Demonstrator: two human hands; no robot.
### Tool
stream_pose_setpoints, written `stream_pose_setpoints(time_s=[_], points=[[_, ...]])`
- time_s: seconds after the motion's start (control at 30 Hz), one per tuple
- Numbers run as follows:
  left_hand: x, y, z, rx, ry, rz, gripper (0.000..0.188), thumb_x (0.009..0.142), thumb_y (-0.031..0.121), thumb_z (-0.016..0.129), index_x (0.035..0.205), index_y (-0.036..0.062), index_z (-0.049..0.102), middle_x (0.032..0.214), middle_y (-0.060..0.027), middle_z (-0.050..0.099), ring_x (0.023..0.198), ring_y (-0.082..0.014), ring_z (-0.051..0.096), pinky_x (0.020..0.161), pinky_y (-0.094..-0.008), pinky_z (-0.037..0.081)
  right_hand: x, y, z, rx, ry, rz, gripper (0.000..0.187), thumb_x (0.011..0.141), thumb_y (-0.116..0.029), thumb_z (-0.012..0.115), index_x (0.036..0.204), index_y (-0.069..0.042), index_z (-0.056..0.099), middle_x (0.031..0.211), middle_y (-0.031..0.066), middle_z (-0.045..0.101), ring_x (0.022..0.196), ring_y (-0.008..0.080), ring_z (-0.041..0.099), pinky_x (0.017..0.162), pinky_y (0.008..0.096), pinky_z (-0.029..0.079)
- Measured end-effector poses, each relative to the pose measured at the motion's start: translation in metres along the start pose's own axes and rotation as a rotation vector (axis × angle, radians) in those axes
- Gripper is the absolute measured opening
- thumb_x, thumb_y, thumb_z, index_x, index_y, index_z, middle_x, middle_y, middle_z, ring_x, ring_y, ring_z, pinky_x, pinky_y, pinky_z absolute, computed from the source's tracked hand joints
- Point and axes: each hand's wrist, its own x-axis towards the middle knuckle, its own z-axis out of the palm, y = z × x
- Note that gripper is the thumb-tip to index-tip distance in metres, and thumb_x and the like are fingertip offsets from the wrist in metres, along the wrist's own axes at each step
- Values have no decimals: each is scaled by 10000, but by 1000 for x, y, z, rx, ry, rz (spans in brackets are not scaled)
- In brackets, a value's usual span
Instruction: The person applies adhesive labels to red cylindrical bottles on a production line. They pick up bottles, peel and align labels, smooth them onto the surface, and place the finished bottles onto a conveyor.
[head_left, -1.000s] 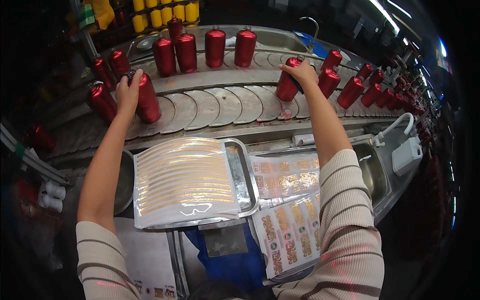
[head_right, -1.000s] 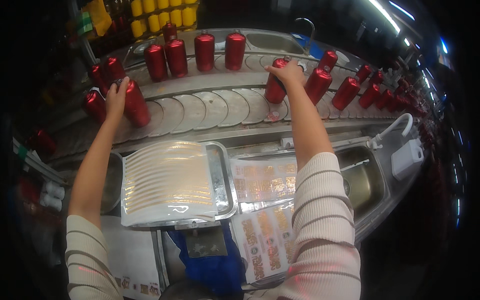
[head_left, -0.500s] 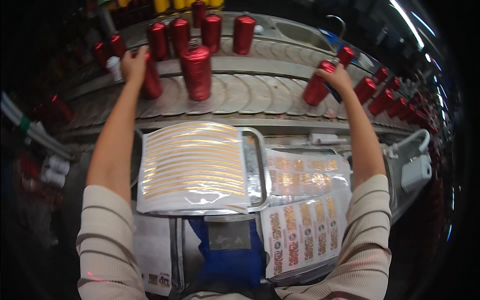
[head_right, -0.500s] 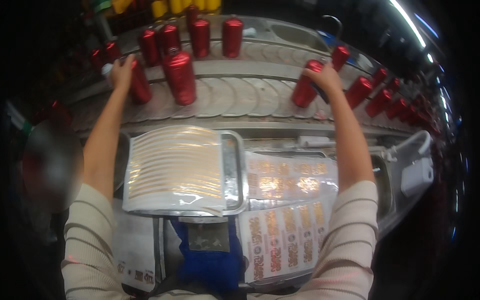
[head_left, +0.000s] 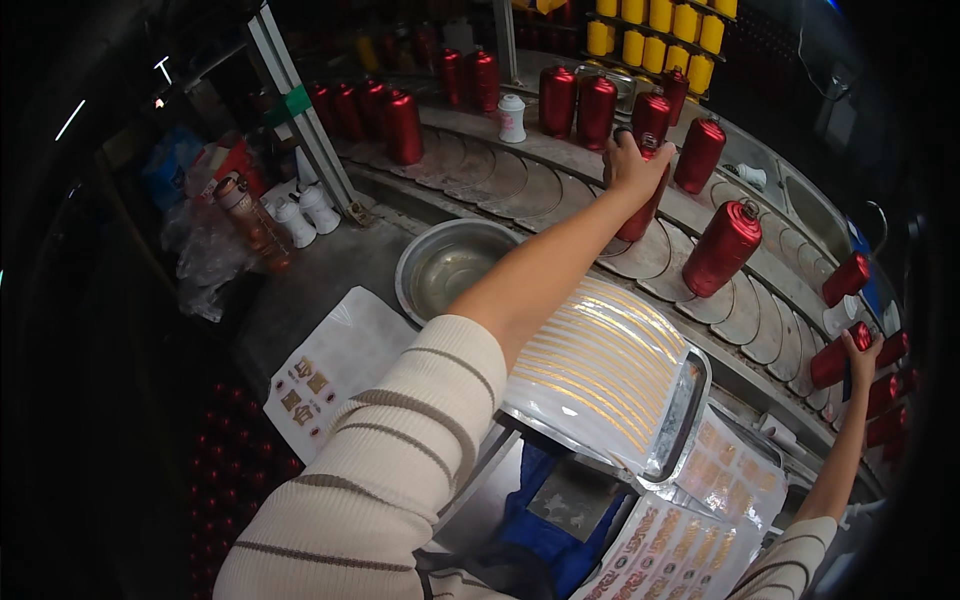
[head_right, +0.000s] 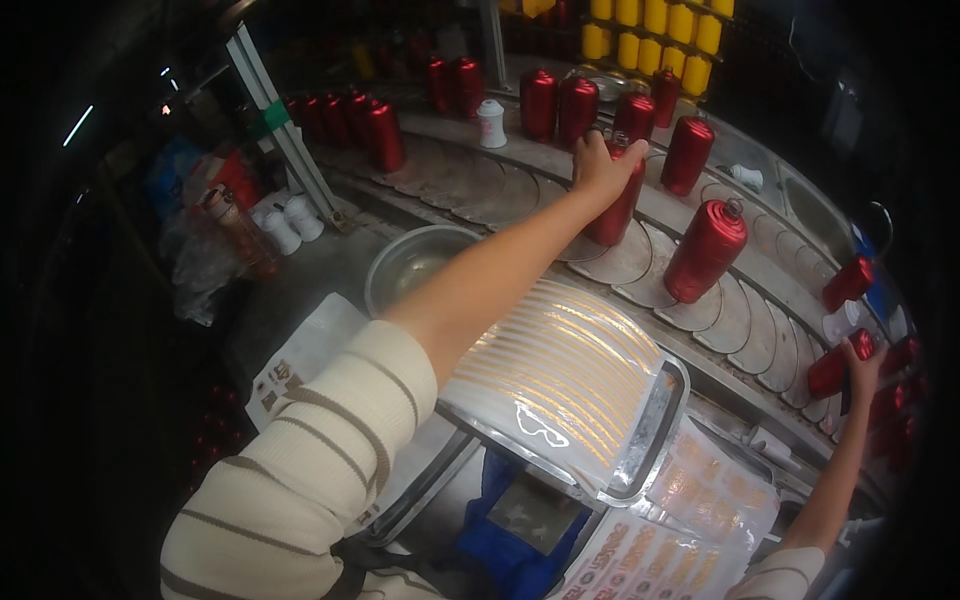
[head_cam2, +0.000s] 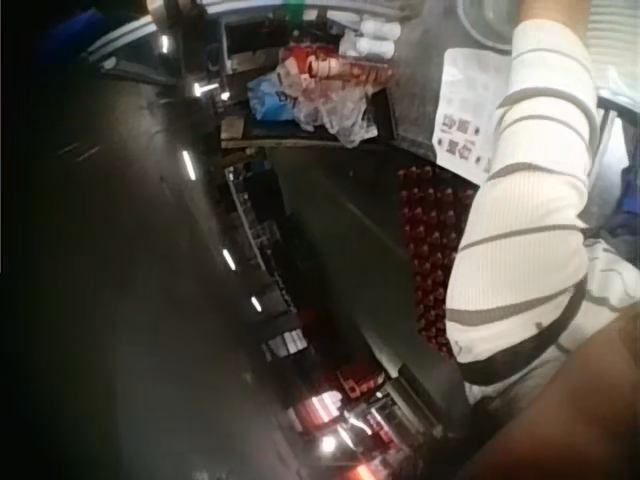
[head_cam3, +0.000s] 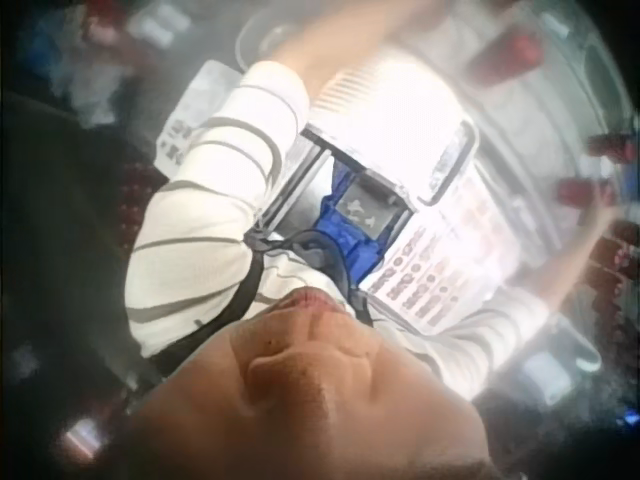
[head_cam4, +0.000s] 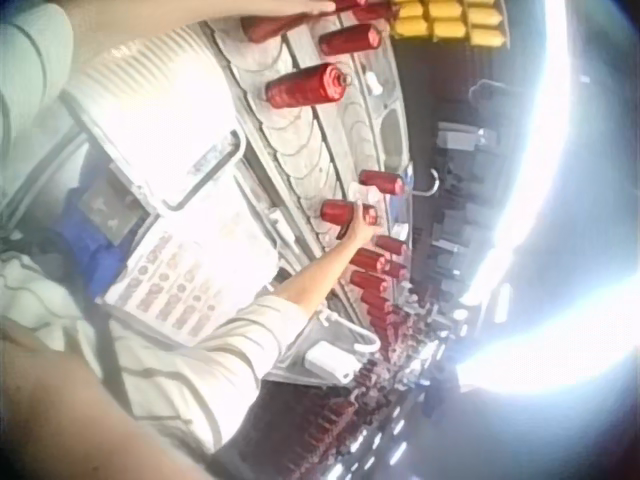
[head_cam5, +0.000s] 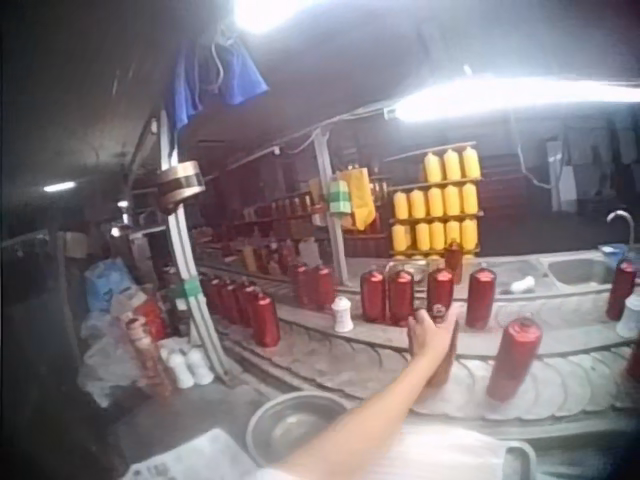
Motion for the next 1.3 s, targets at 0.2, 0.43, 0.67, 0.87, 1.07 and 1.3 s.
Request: stream_pose_setpoints(time_s=[0.2,0.43,0.67,0.87,1.07,1.3], points=[[39,-83,-69,133,253,319,597,812,365,731,1162,-61,502,1373,-326,428,1218,-498,464,1023,-530,403,-29,30,-19,-87,60,166,1088,764,-635,741,1548,-41,278,1510,230,419,1395,356,419,1134,411,327],[113,-146,-215,613,601,6,766,691,452,843,1210,-10,521,1545,-272,244,1382,-481,310,1187,-590,160,-137,3,-55,92,-23,173,740,936,-429,664,1494,-26,391,1458,205,486,1326,279,479,1096,372,362],[133,-164,-238,421,259,-151,923,599,517,884,1260,-6,506,1327,-289,523,1189,-424,561,968,-483,490,-295,-93,-123,360,-153,198,563,962,-173,638,1472,-33,447,1456,157,490,1335,254,454,1135,348,301],[105,-158,-180,299,272,96,736,632,437,883,1143,22,553,1105,-257,613,1011,-417,627,860,-489,521,-370,-76,-179,81,-199,213,560,942,-153,655,1441,20,468,1453,157,501,1322,232,462,1117,340,316],[85,-144,-147,159,127,245,748,638,413,886,1169,2,556,1096,-261,633,1057,-423,614,911,-473,505,-386,-95,-179,266,-198,244,560,931,-134,661,1432,28,471,1422,159,520,1243,208,506,1068,339,371],[65,-115,-155,68,53,283,742,732,496,807,1177,-13,502,1210,-326,526,1118,-469,542,969,-505,458,-391,-141,-177,304,-243,298,559,938,-129,654,1440,20,458,1379,136,527,1165,194,539,993,322,428]])
